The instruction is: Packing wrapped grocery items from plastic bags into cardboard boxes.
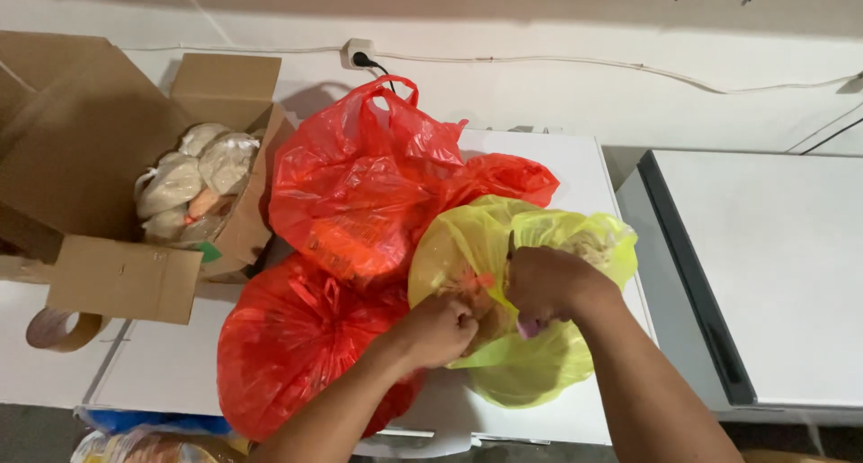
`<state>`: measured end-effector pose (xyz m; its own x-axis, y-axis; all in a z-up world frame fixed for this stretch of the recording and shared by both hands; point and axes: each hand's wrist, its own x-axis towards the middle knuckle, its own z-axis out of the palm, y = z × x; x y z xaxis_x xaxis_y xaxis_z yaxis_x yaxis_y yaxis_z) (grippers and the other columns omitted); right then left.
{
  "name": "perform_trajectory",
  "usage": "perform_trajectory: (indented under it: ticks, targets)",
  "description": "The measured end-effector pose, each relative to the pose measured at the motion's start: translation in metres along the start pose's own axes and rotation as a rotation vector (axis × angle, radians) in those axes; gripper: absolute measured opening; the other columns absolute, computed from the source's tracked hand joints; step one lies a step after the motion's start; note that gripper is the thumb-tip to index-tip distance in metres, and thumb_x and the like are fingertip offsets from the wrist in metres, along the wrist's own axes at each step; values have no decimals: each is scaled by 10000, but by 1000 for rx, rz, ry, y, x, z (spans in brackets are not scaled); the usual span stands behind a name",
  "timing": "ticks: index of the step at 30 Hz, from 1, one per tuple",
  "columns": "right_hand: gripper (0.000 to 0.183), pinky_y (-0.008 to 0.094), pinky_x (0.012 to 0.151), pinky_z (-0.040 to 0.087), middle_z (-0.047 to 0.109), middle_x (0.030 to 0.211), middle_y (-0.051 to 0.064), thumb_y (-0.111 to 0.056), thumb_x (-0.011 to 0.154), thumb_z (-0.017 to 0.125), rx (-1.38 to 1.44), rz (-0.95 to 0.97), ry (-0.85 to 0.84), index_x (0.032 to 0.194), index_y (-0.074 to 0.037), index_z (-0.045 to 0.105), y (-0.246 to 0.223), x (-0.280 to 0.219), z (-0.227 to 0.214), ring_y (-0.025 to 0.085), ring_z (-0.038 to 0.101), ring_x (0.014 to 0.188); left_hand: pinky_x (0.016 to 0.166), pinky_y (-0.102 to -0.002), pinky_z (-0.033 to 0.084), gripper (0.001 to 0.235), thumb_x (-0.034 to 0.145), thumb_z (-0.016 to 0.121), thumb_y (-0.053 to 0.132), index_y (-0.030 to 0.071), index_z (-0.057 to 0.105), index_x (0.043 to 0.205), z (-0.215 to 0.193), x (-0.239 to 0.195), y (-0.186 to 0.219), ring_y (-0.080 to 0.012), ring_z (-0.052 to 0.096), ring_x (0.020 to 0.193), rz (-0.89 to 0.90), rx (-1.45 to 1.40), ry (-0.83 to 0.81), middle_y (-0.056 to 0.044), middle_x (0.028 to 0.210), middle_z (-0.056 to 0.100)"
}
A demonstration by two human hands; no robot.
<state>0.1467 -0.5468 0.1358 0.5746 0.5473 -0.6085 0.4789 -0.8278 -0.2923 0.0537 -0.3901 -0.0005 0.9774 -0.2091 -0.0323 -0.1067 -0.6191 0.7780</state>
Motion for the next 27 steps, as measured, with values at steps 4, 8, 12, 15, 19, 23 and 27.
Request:
perform_trajectory:
  ticks: [4, 8, 12, 15, 19, 23, 27]
  targets:
    - [140, 380, 578, 522, 704, 674, 130, -71, 639, 844, -238, 261, 99, 688, -24, 722, 22, 21, 17, 246, 682, 620, 808, -480, 569, 252, 769, 642, 236, -8, 705, 781, -8, 11, 17, -380, 716, 806, 140, 299, 277, -202, 759, 715]
    - [162, 357, 596, 535, 751, 661, 119, -94, 835, 660, 173, 189, 246, 711, -20, 735, 22, 20, 14, 192, 710, 598, 803, -478, 569, 381, 783, 665, 354, 24, 734, 960, -12, 2, 54, -377, 716, 861, -129, 327, 261, -205, 878, 732]
    - [159, 331, 509, 472, 657, 688, 119, -104, 989, 563, 929, -260, 620, 1007, -86, 720, 49, 36, 17, 166, 628, 534, 850, -495, 564, 738, 782, 721, 518, -44, 582, 1240, 6, 25, 14, -451, 655, 1021, -217, 309, 446, -321, 1204, 590]
    - [204, 290, 520, 488, 693, 715, 81, -39, 931, 576, 1062, -321, 659, 1017, -34, 761, 42, 1, 1, 120, 622, 555, 906, -520, 537, 809, 825, 696, 580, -26, 537, 1335, -7, 38, -3, -506, 581, 1167, -175, 440, 432, -349, 1311, 519]
    - [190, 325, 486, 460, 652, 609, 178, 14, 877, 613, 643, 27, 535, 815, 107, 767, 17, -53, -27, 178, 570, 478, 980, -601, 453, 378, 983, 489, 381, 144, 643, 1235, -43, 65, -5, -501, 545, 1212, -113, 666, 1, -289, 1380, 516]
    - [148, 288, 480, 484, 664, 631, 127, 34, 880, 577, 701, -261, 876, 877, 58, 722, 4, -45, -30, 131, 614, 502, 937, -550, 479, 397, 944, 448, 342, 98, 683, 1150, -74, 62, 36, -434, 636, 1092, -262, 231, -5, -269, 1228, 649]
    - [163, 281, 526, 516, 689, 873, 54, 32, 859, 549, 550, -632, 961, 926, 35, 697, -7, -14, -32, 139, 679, 589, 855, -454, 564, 406, 838, 512, 299, 49, 706, 1093, -54, 24, 69, -336, 736, 950, -78, 12, -20, -223, 1024, 750]
